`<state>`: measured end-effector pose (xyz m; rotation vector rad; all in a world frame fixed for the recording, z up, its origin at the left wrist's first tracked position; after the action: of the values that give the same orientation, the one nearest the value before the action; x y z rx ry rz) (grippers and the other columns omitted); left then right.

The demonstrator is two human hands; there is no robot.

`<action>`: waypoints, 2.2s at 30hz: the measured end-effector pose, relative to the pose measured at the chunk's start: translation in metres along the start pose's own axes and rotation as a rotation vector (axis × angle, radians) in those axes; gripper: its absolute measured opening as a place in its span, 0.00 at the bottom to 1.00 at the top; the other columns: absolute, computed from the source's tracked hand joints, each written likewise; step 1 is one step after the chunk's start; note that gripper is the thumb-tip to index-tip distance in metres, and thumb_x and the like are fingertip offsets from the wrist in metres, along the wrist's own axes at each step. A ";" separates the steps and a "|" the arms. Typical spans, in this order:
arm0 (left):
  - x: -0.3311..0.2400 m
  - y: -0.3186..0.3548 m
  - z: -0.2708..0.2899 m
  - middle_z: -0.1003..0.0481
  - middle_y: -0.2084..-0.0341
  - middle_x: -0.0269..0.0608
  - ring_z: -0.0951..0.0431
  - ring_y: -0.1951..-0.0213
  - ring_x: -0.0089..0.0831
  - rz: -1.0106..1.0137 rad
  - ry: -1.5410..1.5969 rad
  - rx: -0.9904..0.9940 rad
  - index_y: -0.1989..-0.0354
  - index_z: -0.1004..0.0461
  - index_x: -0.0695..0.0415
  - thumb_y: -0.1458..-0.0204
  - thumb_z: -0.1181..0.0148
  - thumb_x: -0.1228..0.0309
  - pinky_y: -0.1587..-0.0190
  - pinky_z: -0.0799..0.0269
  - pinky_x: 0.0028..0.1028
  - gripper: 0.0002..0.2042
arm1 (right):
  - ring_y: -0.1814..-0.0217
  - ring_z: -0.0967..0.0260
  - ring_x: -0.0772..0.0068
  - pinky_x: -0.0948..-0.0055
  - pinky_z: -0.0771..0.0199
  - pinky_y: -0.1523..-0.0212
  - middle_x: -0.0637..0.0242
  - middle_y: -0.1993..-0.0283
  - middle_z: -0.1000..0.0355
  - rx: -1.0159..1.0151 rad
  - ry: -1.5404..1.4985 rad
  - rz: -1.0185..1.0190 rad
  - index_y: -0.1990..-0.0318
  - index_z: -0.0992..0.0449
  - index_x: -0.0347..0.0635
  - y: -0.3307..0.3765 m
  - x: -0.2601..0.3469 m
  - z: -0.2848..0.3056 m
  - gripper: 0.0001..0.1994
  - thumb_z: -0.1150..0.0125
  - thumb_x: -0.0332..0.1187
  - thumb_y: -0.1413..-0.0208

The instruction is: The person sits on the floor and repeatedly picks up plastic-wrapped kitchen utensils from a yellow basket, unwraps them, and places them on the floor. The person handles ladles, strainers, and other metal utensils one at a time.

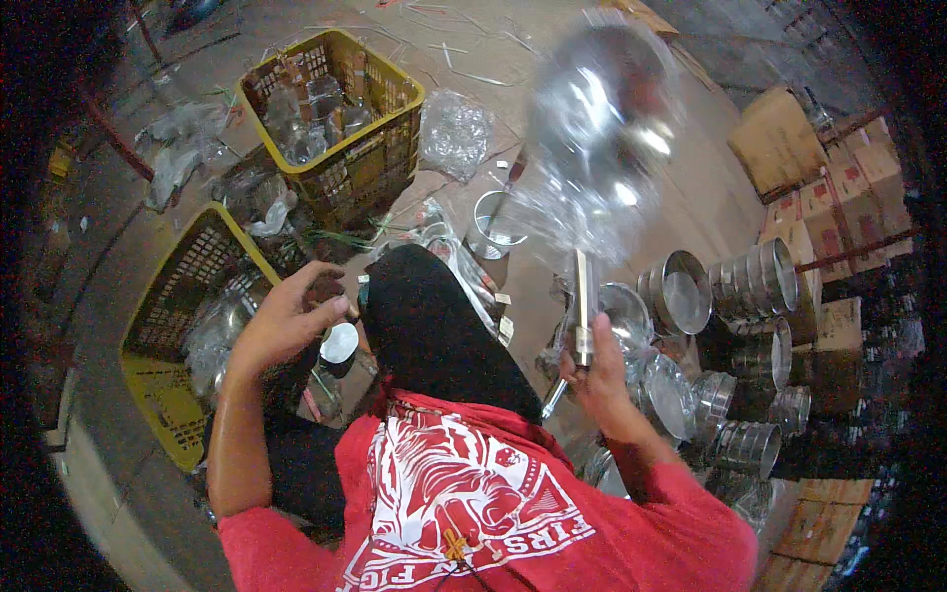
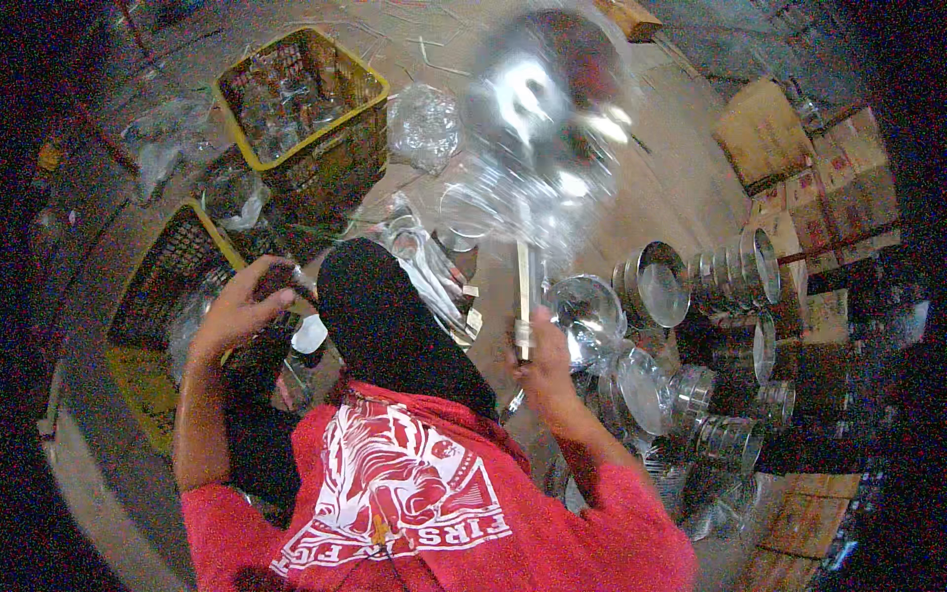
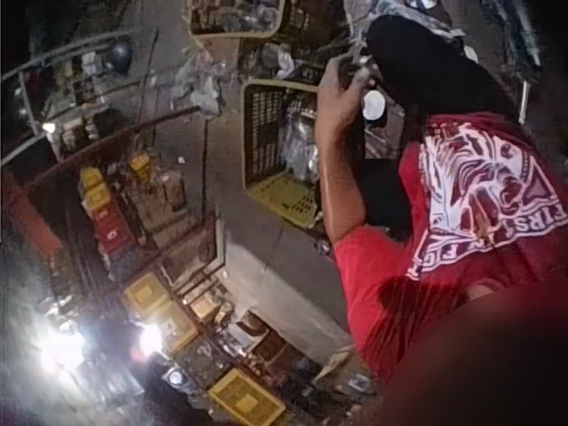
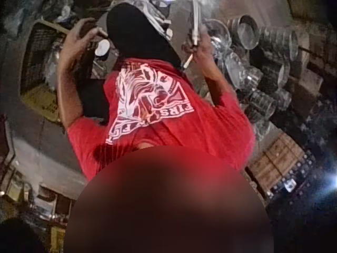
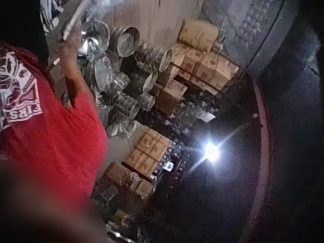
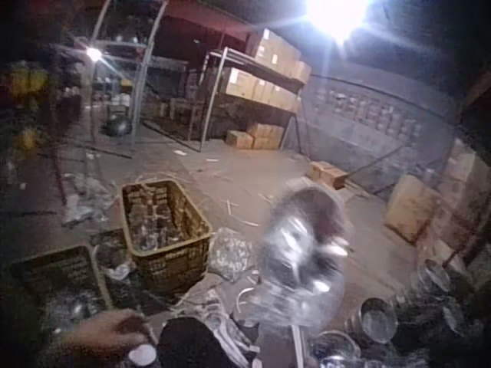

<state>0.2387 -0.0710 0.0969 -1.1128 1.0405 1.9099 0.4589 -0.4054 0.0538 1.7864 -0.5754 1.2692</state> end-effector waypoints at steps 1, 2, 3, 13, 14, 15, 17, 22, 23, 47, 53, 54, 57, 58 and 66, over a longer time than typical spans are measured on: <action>0.003 -0.002 0.003 0.22 0.56 0.49 0.22 0.53 0.35 -0.001 -0.071 0.007 0.44 0.32 0.62 0.45 0.37 0.60 0.49 0.28 0.34 0.24 | 0.84 0.42 0.78 0.79 0.44 0.84 0.73 0.79 0.37 -0.084 0.013 -0.011 0.65 0.30 0.46 0.002 -0.015 0.028 0.25 0.54 0.60 0.35; 0.008 -0.003 0.003 0.22 0.56 0.50 0.22 0.53 0.37 0.004 -0.138 0.017 0.44 0.31 0.62 0.45 0.37 0.60 0.49 0.28 0.34 0.24 | 0.85 0.43 0.78 0.80 0.45 0.85 0.74 0.80 0.38 -0.157 0.032 -0.003 0.68 0.31 0.47 0.007 -0.032 0.054 0.25 0.54 0.60 0.35; 0.014 -0.004 0.003 0.22 0.56 0.51 0.22 0.53 0.38 0.017 -0.200 0.029 0.45 0.31 0.62 0.45 0.37 0.59 0.49 0.28 0.35 0.24 | 0.86 0.44 0.78 0.78 0.46 0.85 0.74 0.81 0.38 -0.240 0.070 -0.050 0.69 0.30 0.47 0.012 -0.055 0.080 0.25 0.54 0.61 0.35; 0.034 -0.013 -0.003 0.23 0.52 0.55 0.22 0.50 0.47 -0.047 -0.335 0.092 0.41 0.31 0.60 0.45 0.38 0.57 0.47 0.29 0.39 0.27 | 0.83 0.39 0.68 0.66 0.39 0.82 0.67 0.83 0.38 -0.429 -0.061 -0.559 0.73 0.31 0.47 0.042 -0.290 0.229 0.30 0.55 0.67 0.40; 0.035 -0.012 -0.002 0.23 0.52 0.55 0.23 0.50 0.47 -0.047 -0.340 0.092 0.40 0.32 0.59 0.44 0.39 0.57 0.46 0.29 0.39 0.27 | 0.83 0.39 0.67 0.65 0.38 0.82 0.67 0.83 0.37 -0.307 -0.213 -0.608 0.69 0.30 0.48 0.041 -0.296 0.231 0.29 0.56 0.67 0.39; 0.038 -0.009 0.002 0.23 0.52 0.55 0.23 0.49 0.47 -0.029 -0.347 0.074 0.39 0.33 0.58 0.44 0.39 0.57 0.46 0.29 0.40 0.27 | 0.83 0.39 0.66 0.64 0.38 0.81 0.67 0.82 0.37 -0.231 -0.315 -0.693 0.66 0.29 0.48 0.037 -0.302 0.231 0.29 0.57 0.67 0.39; 0.038 -0.006 0.005 0.23 0.50 0.49 0.23 0.48 0.43 -0.087 -0.349 0.063 0.41 0.31 0.58 0.44 0.39 0.53 0.44 0.29 0.38 0.27 | 0.81 0.36 0.65 0.65 0.36 0.81 0.67 0.79 0.33 -0.218 -0.073 -0.768 0.64 0.27 0.50 0.036 -0.296 0.247 0.23 0.59 0.58 0.35; 0.077 0.012 0.042 0.23 0.52 0.54 0.23 0.50 0.52 0.071 -0.506 0.029 0.45 0.29 0.58 0.46 0.40 0.48 0.47 0.28 0.44 0.29 | 0.73 0.31 0.62 0.63 0.32 0.73 0.63 0.73 0.29 -0.025 0.347 -0.890 0.61 0.26 0.45 0.005 -0.276 0.247 0.25 0.45 0.60 0.43; 0.086 0.015 0.060 0.23 0.52 0.53 0.23 0.50 0.52 0.084 -0.591 -0.006 0.45 0.28 0.57 0.46 0.40 0.48 0.47 0.28 0.44 0.28 | 0.71 0.31 0.62 0.63 0.31 0.72 0.62 0.72 0.29 -0.063 0.462 -0.891 0.61 0.26 0.44 -0.005 -0.273 0.249 0.24 0.45 0.58 0.42; 0.469 0.085 0.301 0.30 0.42 0.55 0.30 0.40 0.50 0.835 -0.496 -0.592 0.44 0.28 0.61 0.47 0.49 0.71 0.39 0.33 0.45 0.21 | 0.60 0.25 0.48 0.54 0.25 0.57 0.53 0.60 0.26 1.639 1.457 0.749 0.49 0.27 0.39 0.012 -0.087 -0.472 0.19 0.37 0.41 0.45; 0.533 0.016 0.300 0.34 0.37 0.52 0.35 0.35 0.49 0.873 -0.531 -0.543 0.41 0.29 0.58 0.45 0.50 0.65 0.33 0.41 0.47 0.23 | 0.58 0.25 0.53 0.57 0.23 0.56 0.58 0.59 0.26 1.635 1.455 0.695 0.43 0.29 0.44 -0.001 -0.094 -0.464 0.25 0.39 0.48 0.44; 0.537 0.012 0.300 0.35 0.36 0.51 0.36 0.35 0.49 0.890 -0.539 -0.517 0.40 0.30 0.57 0.45 0.50 0.63 0.32 0.44 0.47 0.24 | 0.58 0.24 0.55 0.58 0.23 0.57 0.59 0.57 0.26 1.623 1.492 0.668 0.43 0.29 0.45 -0.005 -0.095 -0.466 0.26 0.39 0.48 0.45; 0.536 0.012 0.299 0.38 0.34 0.50 0.42 0.32 0.47 0.959 -0.446 -0.497 0.36 0.33 0.54 0.45 0.50 0.54 0.29 0.54 0.49 0.28 | 0.58 0.25 0.55 0.58 0.23 0.58 0.58 0.55 0.27 1.665 1.582 0.647 0.42 0.29 0.45 -0.008 -0.100 -0.472 0.26 0.40 0.49 0.45; 0.532 0.016 0.300 0.39 0.34 0.50 0.44 0.30 0.46 0.983 -0.410 -0.519 0.35 0.34 0.52 0.45 0.50 0.51 0.28 0.57 0.49 0.30 | 0.58 0.25 0.55 0.58 0.23 0.58 0.58 0.55 0.27 1.665 1.534 0.637 0.43 0.29 0.45 -0.007 -0.098 -0.474 0.26 0.40 0.49 0.44; 0.507 0.016 0.296 0.45 0.30 0.49 0.52 0.28 0.49 1.043 -0.513 -0.403 0.32 0.38 0.49 0.50 0.44 0.44 0.27 0.62 0.51 0.37 | 0.56 0.26 0.55 0.57 0.24 0.57 0.57 0.54 0.27 1.691 1.482 0.642 0.42 0.30 0.45 -0.002 -0.095 -0.460 0.26 0.41 0.48 0.44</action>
<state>-0.0827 0.2636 -0.2632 -0.1372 1.0321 3.1003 0.1807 -0.0283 0.0230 0.8173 1.2413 3.4524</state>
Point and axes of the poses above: each hand's wrist, its own y-axis away from the middle knuckle, its own z-axis out of the back of the hand, x = y × z, the point moved 7 cm from there along -y, towards the middle knuckle
